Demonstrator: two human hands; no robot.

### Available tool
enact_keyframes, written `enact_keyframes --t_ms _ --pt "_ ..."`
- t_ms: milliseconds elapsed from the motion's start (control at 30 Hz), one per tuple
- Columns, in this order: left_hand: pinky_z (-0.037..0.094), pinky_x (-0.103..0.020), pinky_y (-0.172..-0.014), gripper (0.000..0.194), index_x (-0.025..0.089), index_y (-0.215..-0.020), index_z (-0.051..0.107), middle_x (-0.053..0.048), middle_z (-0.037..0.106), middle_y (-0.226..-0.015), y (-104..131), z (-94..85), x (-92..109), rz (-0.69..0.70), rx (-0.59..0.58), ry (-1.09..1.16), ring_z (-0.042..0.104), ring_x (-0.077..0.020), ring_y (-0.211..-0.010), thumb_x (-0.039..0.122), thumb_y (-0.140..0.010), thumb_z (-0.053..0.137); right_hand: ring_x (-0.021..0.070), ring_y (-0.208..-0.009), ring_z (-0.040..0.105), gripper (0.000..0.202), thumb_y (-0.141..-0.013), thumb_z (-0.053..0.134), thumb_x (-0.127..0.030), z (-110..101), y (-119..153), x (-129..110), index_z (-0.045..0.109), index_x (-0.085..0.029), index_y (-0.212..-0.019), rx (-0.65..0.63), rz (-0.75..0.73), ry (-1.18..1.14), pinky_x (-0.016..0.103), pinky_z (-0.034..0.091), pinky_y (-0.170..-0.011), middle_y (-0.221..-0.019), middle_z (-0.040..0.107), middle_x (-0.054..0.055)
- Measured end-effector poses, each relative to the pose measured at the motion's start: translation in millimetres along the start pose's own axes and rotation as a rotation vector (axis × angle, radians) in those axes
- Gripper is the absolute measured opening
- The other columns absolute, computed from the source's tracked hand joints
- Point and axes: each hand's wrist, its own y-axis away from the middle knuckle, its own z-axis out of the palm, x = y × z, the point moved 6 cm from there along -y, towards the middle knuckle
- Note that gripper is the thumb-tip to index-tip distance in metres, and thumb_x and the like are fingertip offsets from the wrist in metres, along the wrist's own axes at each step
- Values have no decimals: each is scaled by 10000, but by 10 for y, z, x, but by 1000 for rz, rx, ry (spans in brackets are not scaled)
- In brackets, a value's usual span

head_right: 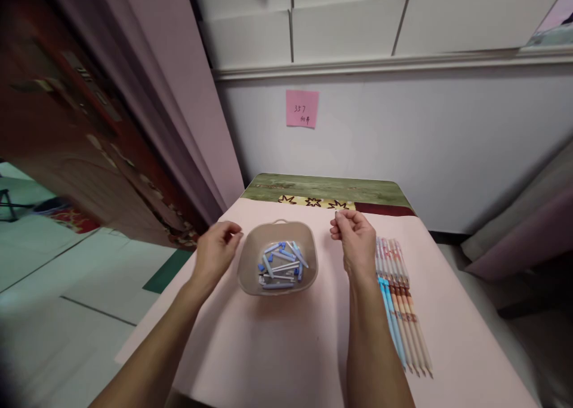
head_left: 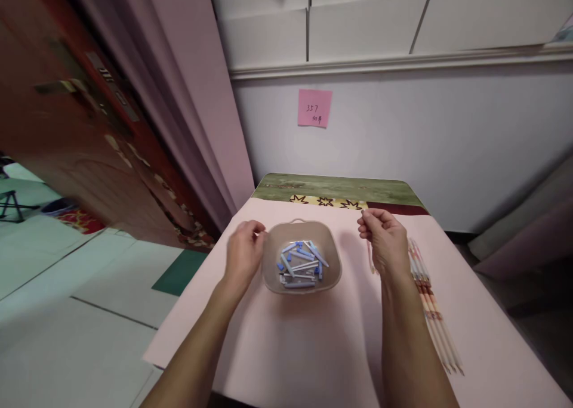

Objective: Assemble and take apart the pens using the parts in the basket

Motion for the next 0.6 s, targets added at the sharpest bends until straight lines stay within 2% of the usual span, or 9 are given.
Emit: enact_keyframes --t_ms 67,100,200,433,600 --pt "428 -271 -720 142 193 -799 615 -44 621 -830 -2 328 37 65 -210 -75 578 -170 -752 139 -781 484 82 -537 556 287 -658 755 -362 -77 -47 21 641 -157 -823 21 -1 37 193 476 -490 -676 624 -2" --pt "426 -268 -737 166 190 -806 620 -54 628 -851 -5 470 52 72 -276 -122 586 -175 -789 123 -780 471 87 -550 562 290 -656 755 -362 -90 -53 27 650 -157 -832 26 -7 54 206 489 -509 -684 624 0" --pt "423 -277 -767 207 183 -820 638 -77 648 -887 -68 770 99 67 -351 -192 595 -191 -847 110 -793 445 97 -572 569 289 -667 745 -355 -65 -36 29 663 -162 -866 22 -42 87 234 505 -550 -694 623 -2" --pt "445 -305 -799 226 142 -813 694 -152 703 -887 -152 1247 84 47 -570 -306 635 -234 -898 75 -776 481 104 -555 530 268 -700 718 -371 56 19 15 694 -156 -857 -46 -80 244 230 459 -507 -701 645 19" --pt "465 -353 -863 312 104 -917 704 -193 697 -1003 -139 1422 83 8 -657 -382 640 -265 -995 35 -795 425 119 -577 548 283 -715 702 -392 102 42 22 699 -155 -869 -55 -106 300 254 476 -547 -714 660 25"
